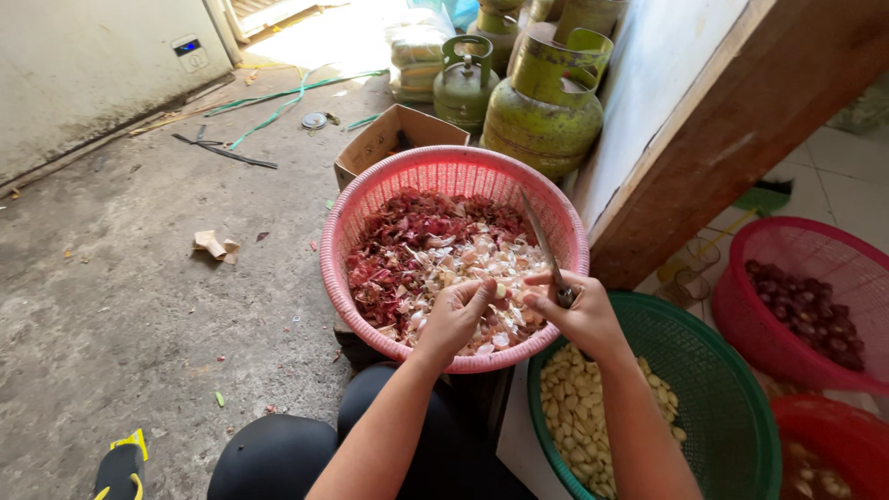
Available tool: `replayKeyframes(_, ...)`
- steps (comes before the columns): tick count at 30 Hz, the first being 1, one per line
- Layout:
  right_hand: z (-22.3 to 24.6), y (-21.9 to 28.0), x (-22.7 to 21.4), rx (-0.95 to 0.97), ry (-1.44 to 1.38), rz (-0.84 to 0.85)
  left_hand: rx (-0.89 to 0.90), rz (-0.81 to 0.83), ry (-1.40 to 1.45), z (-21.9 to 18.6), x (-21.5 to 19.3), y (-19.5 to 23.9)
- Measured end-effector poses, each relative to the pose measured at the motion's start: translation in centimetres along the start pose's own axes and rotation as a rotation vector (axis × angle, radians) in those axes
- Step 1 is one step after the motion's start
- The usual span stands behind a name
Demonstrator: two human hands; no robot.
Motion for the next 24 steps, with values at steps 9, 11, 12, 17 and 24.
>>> replayKeyframes(9,0.9,4.6,-1.1,-0.066,0.056,-0.043,-0.217,0.242,-0.017,2.8,5.0,0.8)
replayKeyframes(11,1.2,6.1,-2.9,-0.042,0.15,-0.115,-0.356,0.159,0.028,3.0,4.7,0.8)
replayKeyframes(12,1.3,6.8,-3.7,-0.002,0.156,-0.178,-0.425,0.114,0.053,3.2,4.5,0.9)
replayKeyframes(17,2.1,8.4,-4.6,0.079,0.232,-0.3,-0.358,0.092,0.474,3.2,4.6,0.2)
replayKeyframes(24,3.9,6.0,2.8,-0.118,0.155,-0.019,-0.351,0.103,0.432,2.3,4.7,0.9)
Point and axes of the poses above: each hand's wrist, its own y-axis away from the middle knuckle, its own x-axis out of the palm, z = x × y, the point moved 5 cm from there along -y, towards the middle knuckle, and after that the axes turned 4 degrees about -x, right-handed, at the moved point
